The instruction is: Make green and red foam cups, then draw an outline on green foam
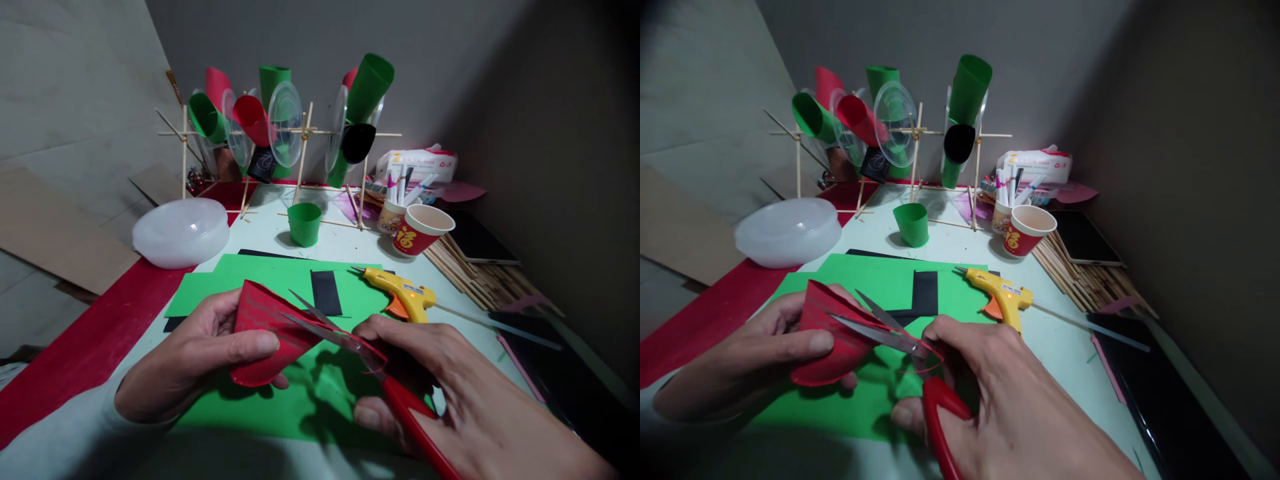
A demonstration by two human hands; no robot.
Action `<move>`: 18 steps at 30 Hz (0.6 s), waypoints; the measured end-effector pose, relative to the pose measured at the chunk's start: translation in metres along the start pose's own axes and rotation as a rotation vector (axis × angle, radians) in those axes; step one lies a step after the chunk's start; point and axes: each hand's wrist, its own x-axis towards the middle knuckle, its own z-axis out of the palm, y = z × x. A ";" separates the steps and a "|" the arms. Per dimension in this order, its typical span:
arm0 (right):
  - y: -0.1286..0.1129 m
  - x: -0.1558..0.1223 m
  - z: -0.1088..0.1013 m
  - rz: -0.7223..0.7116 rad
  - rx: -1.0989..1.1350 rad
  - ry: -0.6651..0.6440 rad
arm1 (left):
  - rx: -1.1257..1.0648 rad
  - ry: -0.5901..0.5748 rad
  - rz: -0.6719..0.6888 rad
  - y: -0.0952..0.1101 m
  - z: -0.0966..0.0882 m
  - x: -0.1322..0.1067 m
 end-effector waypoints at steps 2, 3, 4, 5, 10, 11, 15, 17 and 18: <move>-0.001 0.001 0.000 0.008 0.015 -0.005 | 0.001 -0.024 0.002 0.000 0.000 0.001; -0.001 0.001 0.000 0.016 0.016 -0.011 | 0.000 -0.035 0.008 0.000 0.000 0.001; 0.000 0.001 -0.001 0.025 0.012 -0.018 | -0.001 -0.042 0.015 0.000 0.000 0.001; 0.000 0.001 -0.001 0.030 0.000 -0.030 | -0.003 -0.045 0.021 0.000 -0.001 0.002; 0.006 -0.001 -0.003 0.004 -0.132 -0.067 | 0.014 -0.056 0.014 -0.001 -0.002 0.003; 0.008 -0.001 -0.003 -0.004 -0.137 -0.061 | 0.012 -0.056 0.013 -0.001 -0.001 0.003; 0.014 -0.004 0.000 -0.010 -0.141 -0.029 | 0.004 -0.037 0.013 -0.001 0.000 0.002; 0.018 -0.006 0.002 0.023 -0.173 -0.029 | 0.010 -0.041 0.022 -0.001 0.000 0.003; 0.019 -0.007 0.003 0.041 -0.189 -0.033 | 0.011 -0.048 0.025 -0.001 0.000 0.003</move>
